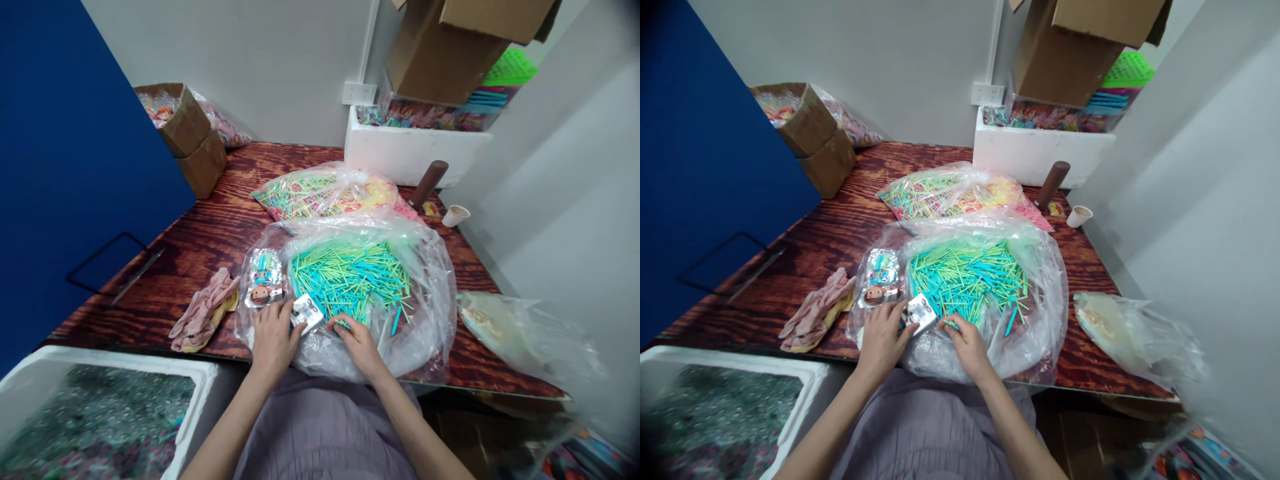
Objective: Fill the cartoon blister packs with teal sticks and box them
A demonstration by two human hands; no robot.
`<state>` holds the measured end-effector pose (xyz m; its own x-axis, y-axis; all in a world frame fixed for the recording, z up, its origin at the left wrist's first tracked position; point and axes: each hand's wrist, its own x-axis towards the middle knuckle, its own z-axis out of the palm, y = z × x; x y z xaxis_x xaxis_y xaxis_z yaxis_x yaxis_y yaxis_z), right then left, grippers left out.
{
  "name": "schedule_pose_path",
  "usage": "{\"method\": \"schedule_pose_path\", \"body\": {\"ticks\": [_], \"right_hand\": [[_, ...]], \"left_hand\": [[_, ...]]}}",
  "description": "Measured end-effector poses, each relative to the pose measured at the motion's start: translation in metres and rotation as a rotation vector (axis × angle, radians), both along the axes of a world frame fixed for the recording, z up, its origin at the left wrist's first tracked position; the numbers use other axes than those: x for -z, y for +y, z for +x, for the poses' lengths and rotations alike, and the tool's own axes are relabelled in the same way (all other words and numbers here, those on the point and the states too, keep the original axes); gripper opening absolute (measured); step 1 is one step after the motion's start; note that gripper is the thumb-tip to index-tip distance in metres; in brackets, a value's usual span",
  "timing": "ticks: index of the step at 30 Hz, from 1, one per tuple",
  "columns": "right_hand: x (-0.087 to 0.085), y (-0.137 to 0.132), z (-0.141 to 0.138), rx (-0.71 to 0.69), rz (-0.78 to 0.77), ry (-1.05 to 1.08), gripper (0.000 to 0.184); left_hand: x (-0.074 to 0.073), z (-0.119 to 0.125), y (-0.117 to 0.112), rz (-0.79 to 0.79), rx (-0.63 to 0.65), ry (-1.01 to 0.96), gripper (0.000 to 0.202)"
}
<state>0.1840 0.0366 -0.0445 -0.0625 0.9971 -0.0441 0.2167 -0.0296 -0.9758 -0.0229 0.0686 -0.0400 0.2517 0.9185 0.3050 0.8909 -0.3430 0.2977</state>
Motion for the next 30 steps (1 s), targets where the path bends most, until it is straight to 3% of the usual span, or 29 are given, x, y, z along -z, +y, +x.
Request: {"method": "schedule_pose_path", "body": {"ticks": [3, 9, 20, 26, 30], "right_hand": [[0.000, 0.000, 0.000, -0.001, 0.008, -0.001, 0.019], [0.000, -0.001, -0.002, 0.003, 0.038, -0.016, 0.019], [0.002, -0.001, -0.003, 0.014, 0.046, -0.032, 0.018], [0.001, -0.001, -0.004, 0.021, 0.050, -0.030, 0.017], [0.001, -0.001, -0.004, 0.012, 0.056, -0.041, 0.018]], "left_hand": [[0.002, 0.000, 0.002, 0.016, -0.054, -0.030, 0.041], [0.008, -0.003, 0.003, 0.048, -0.051, -0.096, 0.015], [0.009, -0.008, 0.003, 0.040, -0.010, -0.177, 0.031], [0.002, -0.011, 0.005, 0.103, -0.026, -0.318, 0.028], [-0.011, -0.020, 0.009, 0.040, -0.172, -0.496, 0.025]]}}
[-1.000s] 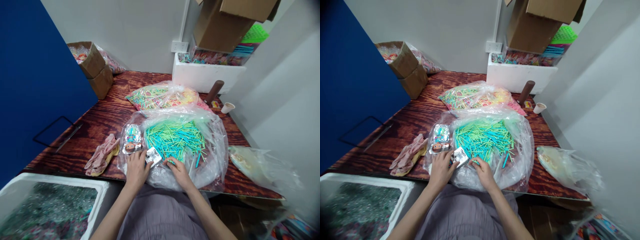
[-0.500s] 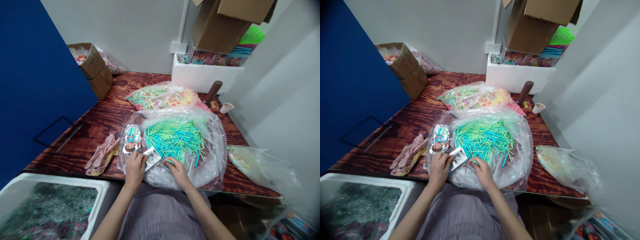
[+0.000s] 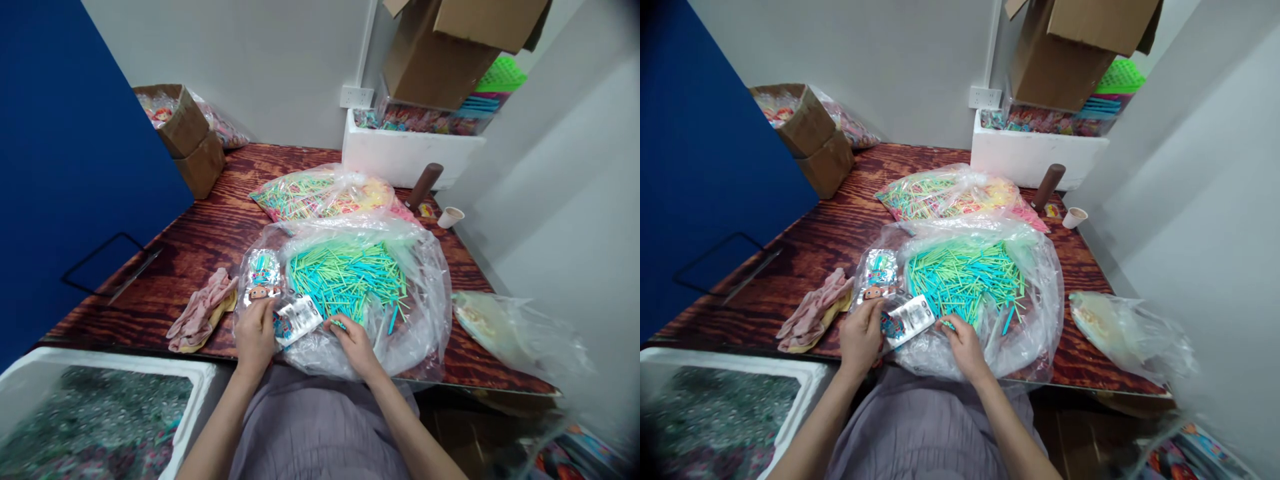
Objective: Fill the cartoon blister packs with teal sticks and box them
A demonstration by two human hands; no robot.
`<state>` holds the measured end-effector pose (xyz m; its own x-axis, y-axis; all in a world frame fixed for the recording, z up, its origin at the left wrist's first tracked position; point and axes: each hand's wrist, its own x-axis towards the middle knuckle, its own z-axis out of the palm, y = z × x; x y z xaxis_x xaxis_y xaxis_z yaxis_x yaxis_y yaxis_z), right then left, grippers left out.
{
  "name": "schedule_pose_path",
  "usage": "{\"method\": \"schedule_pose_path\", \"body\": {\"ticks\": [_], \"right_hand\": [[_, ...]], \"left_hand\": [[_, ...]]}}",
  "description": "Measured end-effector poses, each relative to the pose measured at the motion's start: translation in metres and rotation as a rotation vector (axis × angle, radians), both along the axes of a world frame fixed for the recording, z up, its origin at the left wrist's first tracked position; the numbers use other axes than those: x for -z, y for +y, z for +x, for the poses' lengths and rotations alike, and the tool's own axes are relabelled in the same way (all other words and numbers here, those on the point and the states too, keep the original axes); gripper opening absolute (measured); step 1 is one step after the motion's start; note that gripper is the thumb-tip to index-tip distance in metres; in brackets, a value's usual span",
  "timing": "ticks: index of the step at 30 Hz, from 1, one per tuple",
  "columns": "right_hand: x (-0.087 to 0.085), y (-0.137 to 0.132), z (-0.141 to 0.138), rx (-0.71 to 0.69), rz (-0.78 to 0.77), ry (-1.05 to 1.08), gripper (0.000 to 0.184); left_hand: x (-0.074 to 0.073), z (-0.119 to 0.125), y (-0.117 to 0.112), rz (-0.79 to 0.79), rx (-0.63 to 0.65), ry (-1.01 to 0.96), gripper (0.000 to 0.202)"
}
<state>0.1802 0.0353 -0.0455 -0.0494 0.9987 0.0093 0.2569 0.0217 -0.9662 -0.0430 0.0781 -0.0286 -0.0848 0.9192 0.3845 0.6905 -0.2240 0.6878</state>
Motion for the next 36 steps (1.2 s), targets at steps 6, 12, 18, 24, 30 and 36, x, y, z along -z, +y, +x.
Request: {"method": "schedule_pose_path", "body": {"ticks": [6, 12, 18, 24, 30, 36], "right_hand": [[0.000, 0.000, -0.001, 0.007, 0.006, -0.001, 0.018], [0.002, 0.000, -0.002, 0.006, 0.000, -0.009, 0.018], [0.001, 0.000, -0.002, -0.001, 0.002, -0.015, 0.018], [0.001, 0.000, -0.001, -0.006, 0.009, -0.018, 0.018], [0.002, 0.000, -0.001, -0.008, 0.013, -0.021, 0.018], [0.004, 0.000, -0.001, -0.014, 0.024, -0.033, 0.018]], "left_hand": [[-0.022, -0.013, 0.006, -0.182, -0.148, -0.405, 0.028], [-0.020, -0.006, -0.005, -0.349, 0.021, -0.567, 0.036], [-0.019, -0.006, -0.002, -0.326, 0.202, -0.266, 0.029], [-0.021, -0.003, 0.014, -0.191, 0.158, -0.009, 0.041], [-0.002, 0.012, 0.022, -0.189, 0.209, 0.503, 0.029], [0.000, 0.011, 0.023, -0.155, 0.165, 0.489, 0.035]]}}
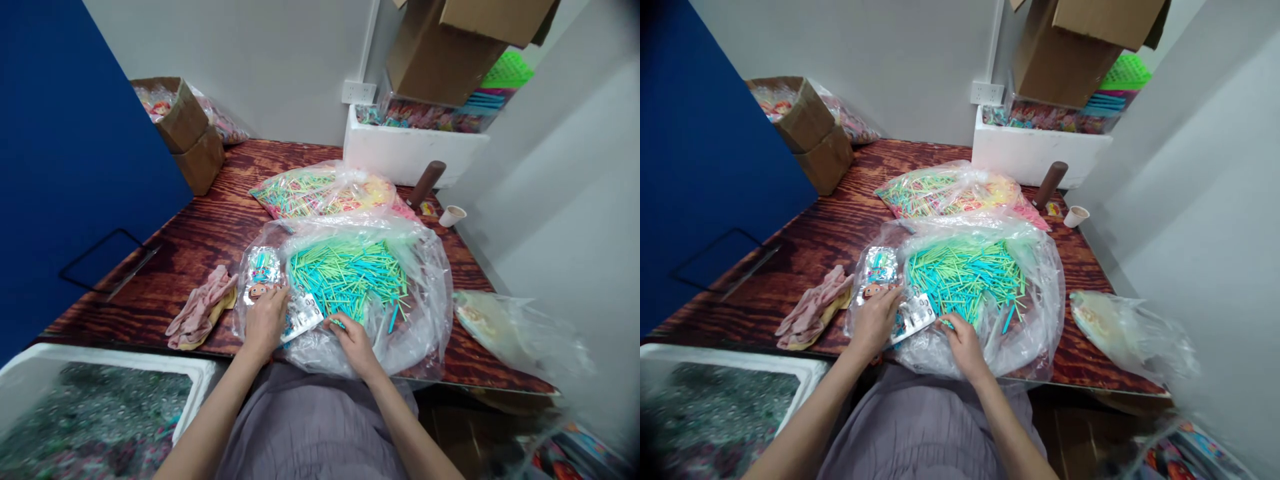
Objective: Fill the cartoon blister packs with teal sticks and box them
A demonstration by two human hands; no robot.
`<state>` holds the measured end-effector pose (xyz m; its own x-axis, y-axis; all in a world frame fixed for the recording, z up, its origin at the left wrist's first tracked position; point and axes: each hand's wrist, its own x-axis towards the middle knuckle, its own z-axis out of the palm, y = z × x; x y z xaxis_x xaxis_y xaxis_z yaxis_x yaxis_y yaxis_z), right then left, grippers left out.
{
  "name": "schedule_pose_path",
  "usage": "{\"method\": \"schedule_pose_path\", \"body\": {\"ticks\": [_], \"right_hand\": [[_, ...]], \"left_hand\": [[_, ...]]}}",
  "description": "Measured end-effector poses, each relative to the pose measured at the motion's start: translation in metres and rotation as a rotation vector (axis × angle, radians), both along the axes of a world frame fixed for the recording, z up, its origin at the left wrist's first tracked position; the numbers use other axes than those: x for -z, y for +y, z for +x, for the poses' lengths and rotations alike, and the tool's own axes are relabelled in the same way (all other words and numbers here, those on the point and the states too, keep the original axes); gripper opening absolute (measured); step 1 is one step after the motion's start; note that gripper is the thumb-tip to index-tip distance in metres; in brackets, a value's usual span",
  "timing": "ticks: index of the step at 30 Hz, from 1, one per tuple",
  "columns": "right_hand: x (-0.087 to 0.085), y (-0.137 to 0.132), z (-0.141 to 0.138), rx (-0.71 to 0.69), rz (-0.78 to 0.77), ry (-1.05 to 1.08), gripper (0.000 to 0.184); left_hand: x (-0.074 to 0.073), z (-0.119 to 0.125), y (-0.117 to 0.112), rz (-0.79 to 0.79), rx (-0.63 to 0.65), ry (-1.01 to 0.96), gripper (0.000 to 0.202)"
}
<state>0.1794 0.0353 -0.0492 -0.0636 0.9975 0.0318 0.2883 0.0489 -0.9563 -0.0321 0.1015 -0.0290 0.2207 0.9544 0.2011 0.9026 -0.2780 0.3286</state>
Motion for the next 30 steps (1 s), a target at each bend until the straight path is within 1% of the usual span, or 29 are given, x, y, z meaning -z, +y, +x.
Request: {"method": "schedule_pose_path", "body": {"ticks": [3, 4, 6, 8, 10, 14, 16, 19, 22, 26, 28, 30], "right_hand": [[0.001, 0.000, 0.000, -0.004, 0.001, 0.001, 0.018], [0.002, 0.000, 0.000, -0.003, 0.000, 0.003, 0.018], [0.002, -0.001, 0.000, 0.002, 0.002, 0.005, 0.018], [0.002, -0.001, 0.000, 0.003, 0.005, 0.003, 0.017], [0.001, -0.001, 0.000, 0.000, 0.011, 0.000, 0.017], [0.001, 0.000, 0.000, -0.002, 0.020, -0.001, 0.017], [0.002, 0.000, 0.000, 0.000, 0.016, 0.001, 0.017], [0.004, -0.001, 0.000, 0.001, 0.012, 0.002, 0.017], [0.004, -0.001, 0.000, 0.002, 0.017, 0.000, 0.017], [0.002, 0.000, 0.000, -0.004, 0.019, -0.010, 0.017], [0.002, 0.000, 0.000, -0.006, 0.017, -0.018, 0.018], [0.002, 0.000, 0.000, -0.004, 0.017, -0.025, 0.018]], "left_hand": [[-0.007, -0.006, 0.006, -0.041, 0.088, -0.173, 0.031], [-0.010, -0.007, 0.008, -0.054, 0.119, -0.200, 0.029], [-0.017, -0.010, 0.011, -0.059, 0.141, -0.179, 0.026], [-0.024, -0.011, 0.011, -0.035, 0.115, -0.127, 0.024], [-0.032, -0.010, 0.009, -0.009, 0.089, -0.140, 0.023], [-0.048, -0.010, -0.001, 0.005, 0.061, -0.324, 0.021], [-0.051, -0.011, -0.006, -0.003, 0.045, -0.432, 0.025], [-0.048, -0.012, -0.010, -0.043, -0.005, -0.571, 0.032], [-0.038, -0.012, -0.011, -0.110, -0.069, -0.647, 0.035], [-0.027, -0.012, -0.016, -0.228, -0.078, -0.718, 0.031], [-0.024, -0.011, -0.020, -0.277, -0.092, -0.769, 0.025], [-0.022, -0.011, -0.024, -0.338, -0.125, -0.834, 0.024]]}}
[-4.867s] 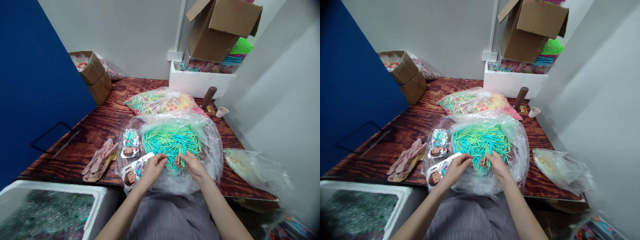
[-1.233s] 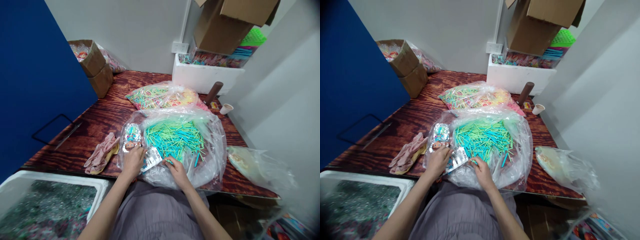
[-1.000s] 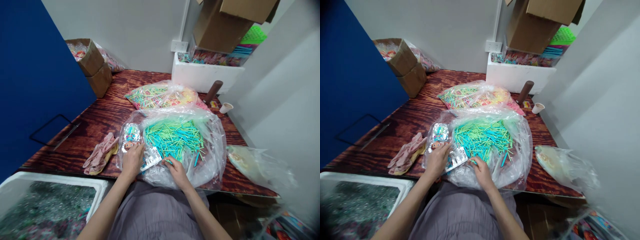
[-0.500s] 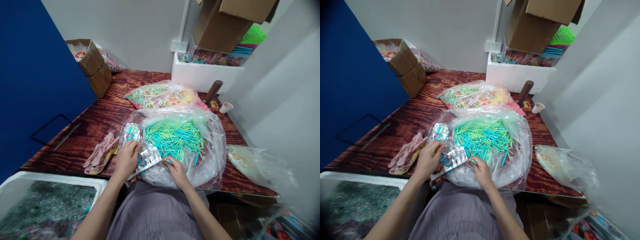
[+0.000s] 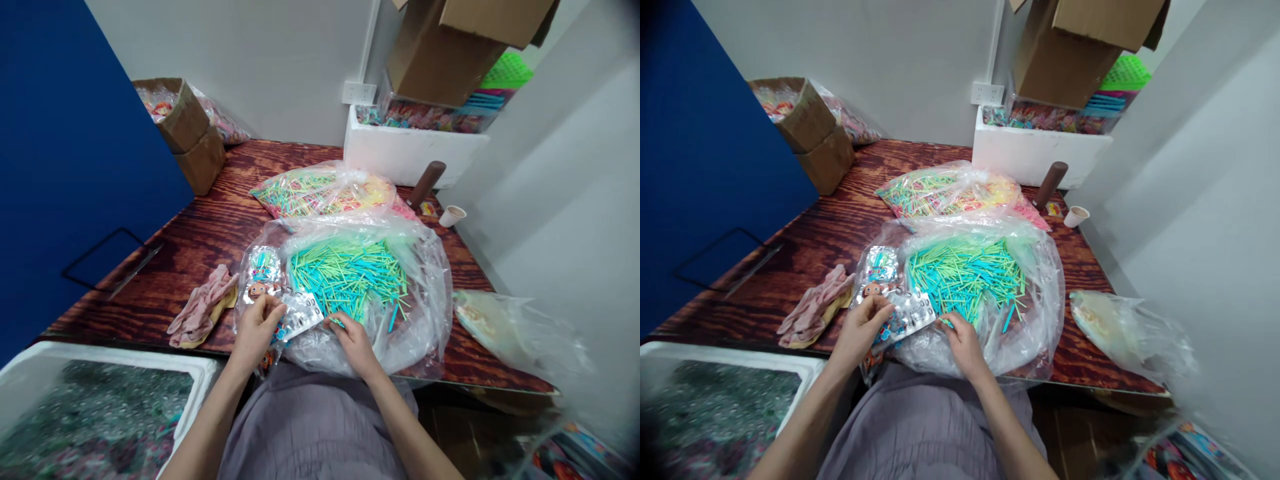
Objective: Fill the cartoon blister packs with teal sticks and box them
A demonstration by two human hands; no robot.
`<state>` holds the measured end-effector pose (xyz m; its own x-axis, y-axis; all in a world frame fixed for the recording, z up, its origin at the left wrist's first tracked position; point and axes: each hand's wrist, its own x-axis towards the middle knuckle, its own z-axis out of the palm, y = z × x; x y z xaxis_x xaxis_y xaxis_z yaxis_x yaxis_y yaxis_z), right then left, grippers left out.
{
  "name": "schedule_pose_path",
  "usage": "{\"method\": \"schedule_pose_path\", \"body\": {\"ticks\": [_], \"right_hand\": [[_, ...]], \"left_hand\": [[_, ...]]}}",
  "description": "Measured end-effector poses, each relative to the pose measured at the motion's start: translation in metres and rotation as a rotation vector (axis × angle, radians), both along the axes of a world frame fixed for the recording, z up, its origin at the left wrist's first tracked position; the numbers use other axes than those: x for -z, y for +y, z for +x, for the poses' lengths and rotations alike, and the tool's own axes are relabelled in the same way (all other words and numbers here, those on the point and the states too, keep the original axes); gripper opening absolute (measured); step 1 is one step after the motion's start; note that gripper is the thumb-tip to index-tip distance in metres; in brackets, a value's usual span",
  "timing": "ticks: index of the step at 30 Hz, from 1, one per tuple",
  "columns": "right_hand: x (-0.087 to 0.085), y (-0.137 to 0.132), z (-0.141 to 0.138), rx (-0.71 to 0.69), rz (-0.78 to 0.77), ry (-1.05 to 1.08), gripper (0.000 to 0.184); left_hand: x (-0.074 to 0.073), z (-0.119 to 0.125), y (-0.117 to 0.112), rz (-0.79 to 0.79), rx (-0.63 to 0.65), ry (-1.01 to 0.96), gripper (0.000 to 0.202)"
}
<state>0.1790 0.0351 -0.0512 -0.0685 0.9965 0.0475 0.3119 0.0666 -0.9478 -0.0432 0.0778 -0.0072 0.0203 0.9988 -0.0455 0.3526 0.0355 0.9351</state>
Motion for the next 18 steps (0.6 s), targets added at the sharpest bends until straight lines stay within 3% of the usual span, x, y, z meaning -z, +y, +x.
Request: {"method": "schedule_pose_path", "body": {"ticks": [5, 12, 18], "right_hand": [[0.000, 0.000, -0.001, 0.004, 0.010, -0.001, 0.018], [0.000, 0.000, -0.001, 0.007, 0.002, -0.006, 0.017], [-0.001, -0.001, -0.001, 0.007, 0.000, -0.004, 0.018]], "left_hand": [[0.002, 0.002, -0.009, -0.178, 0.060, -0.199, 0.030], [-0.002, 0.002, -0.014, -0.032, 0.004, -0.087, 0.034], [-0.007, 0.001, -0.018, -0.103, 0.096, -0.154, 0.025]]}}
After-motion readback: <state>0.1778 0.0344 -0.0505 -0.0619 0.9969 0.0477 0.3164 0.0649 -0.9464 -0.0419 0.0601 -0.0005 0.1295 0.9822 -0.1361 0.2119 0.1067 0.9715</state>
